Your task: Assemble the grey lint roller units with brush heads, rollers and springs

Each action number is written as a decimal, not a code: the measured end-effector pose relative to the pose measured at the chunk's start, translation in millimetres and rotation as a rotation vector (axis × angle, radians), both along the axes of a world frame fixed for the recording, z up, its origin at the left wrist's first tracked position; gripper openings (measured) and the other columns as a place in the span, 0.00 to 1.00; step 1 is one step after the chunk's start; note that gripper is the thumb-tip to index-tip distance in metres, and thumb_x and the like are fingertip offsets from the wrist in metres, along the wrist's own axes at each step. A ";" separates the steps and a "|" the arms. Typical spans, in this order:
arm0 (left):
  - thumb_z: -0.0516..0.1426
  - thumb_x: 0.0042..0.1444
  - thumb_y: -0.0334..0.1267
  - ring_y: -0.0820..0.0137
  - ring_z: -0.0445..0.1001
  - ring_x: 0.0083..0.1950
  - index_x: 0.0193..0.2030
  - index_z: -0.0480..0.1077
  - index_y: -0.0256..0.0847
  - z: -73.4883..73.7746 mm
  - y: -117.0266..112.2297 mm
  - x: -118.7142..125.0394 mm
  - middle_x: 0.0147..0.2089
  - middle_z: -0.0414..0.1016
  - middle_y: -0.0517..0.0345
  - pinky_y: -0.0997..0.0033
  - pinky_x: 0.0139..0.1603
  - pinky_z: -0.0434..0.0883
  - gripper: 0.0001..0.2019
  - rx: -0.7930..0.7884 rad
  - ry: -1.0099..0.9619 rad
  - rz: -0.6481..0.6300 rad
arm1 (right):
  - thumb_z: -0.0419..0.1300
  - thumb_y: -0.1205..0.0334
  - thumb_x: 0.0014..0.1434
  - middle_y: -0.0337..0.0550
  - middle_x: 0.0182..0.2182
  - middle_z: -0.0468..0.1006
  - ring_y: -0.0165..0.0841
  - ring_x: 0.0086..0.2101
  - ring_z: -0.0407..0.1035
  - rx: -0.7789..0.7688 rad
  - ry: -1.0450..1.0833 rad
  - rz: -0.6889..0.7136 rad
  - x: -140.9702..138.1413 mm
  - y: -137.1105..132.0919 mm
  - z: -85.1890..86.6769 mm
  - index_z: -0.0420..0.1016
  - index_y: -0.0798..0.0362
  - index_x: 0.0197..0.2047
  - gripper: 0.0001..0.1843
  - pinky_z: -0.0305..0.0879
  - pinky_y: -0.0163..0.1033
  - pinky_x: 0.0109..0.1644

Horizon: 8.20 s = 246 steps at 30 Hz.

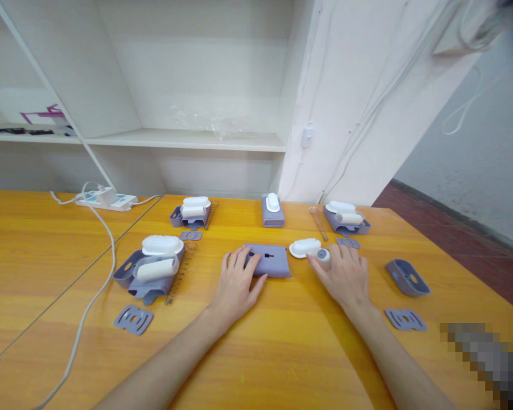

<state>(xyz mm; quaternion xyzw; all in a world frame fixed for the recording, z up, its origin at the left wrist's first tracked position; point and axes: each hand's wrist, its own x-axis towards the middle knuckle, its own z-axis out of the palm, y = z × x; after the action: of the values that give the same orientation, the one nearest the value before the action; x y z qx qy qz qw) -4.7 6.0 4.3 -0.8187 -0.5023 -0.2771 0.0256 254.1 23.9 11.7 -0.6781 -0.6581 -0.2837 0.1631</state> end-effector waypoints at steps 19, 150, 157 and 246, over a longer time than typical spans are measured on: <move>0.51 0.59 0.44 0.55 0.59 0.60 0.56 0.62 0.42 0.4 -0.9 1.5 0.59 0.62 0.44 0.45 0.60 0.55 0.19 0.015 0.018 0.032 | 0.44 0.47 0.63 0.43 0.28 0.73 0.37 0.26 0.67 0.126 0.817 0.206 -23.1 -17.5 -3.1 0.64 0.52 0.43 0.18 0.55 0.38 0.30; 0.55 0.56 0.49 0.56 0.61 0.56 0.51 0.62 0.40 -7.0 1.4 -0.8 0.58 0.60 0.45 0.53 0.52 0.68 0.21 -0.016 -0.011 0.079 | 0.69 0.52 0.43 0.42 0.38 0.71 0.34 0.32 0.64 -0.418 0.824 0.555 -53.9 -4.4 -10.2 0.68 0.51 0.49 0.30 0.64 0.40 0.37; 0.55 0.55 0.50 0.56 0.62 0.55 0.51 0.62 0.40 -7.6 2.1 0.4 0.57 0.60 0.45 0.53 0.52 0.69 0.21 -0.004 -0.007 0.088 | 0.67 0.52 0.45 0.40 0.33 0.74 0.35 0.32 0.66 -0.437 0.841 0.504 -54.3 -4.1 -19.1 0.65 0.51 0.57 0.36 0.64 0.42 0.39; 0.49 0.59 0.38 0.54 0.59 0.62 0.62 0.55 0.37 -12.6 7.9 -2.4 0.63 0.54 0.38 0.49 0.58 0.59 0.24 -0.049 -0.006 0.305 | 0.56 0.53 0.56 0.64 0.55 0.57 0.54 0.55 0.53 0.238 0.437 -0.003 -46.3 -14.3 -12.7 0.59 0.58 0.57 0.29 0.52 0.58 0.53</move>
<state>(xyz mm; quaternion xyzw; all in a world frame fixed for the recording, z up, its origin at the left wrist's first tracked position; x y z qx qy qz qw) -7.1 13.9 -8.3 -0.7324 -0.6275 -0.2603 0.0461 207.8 9.7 -1.0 -0.7003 -0.5683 -0.2061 0.3797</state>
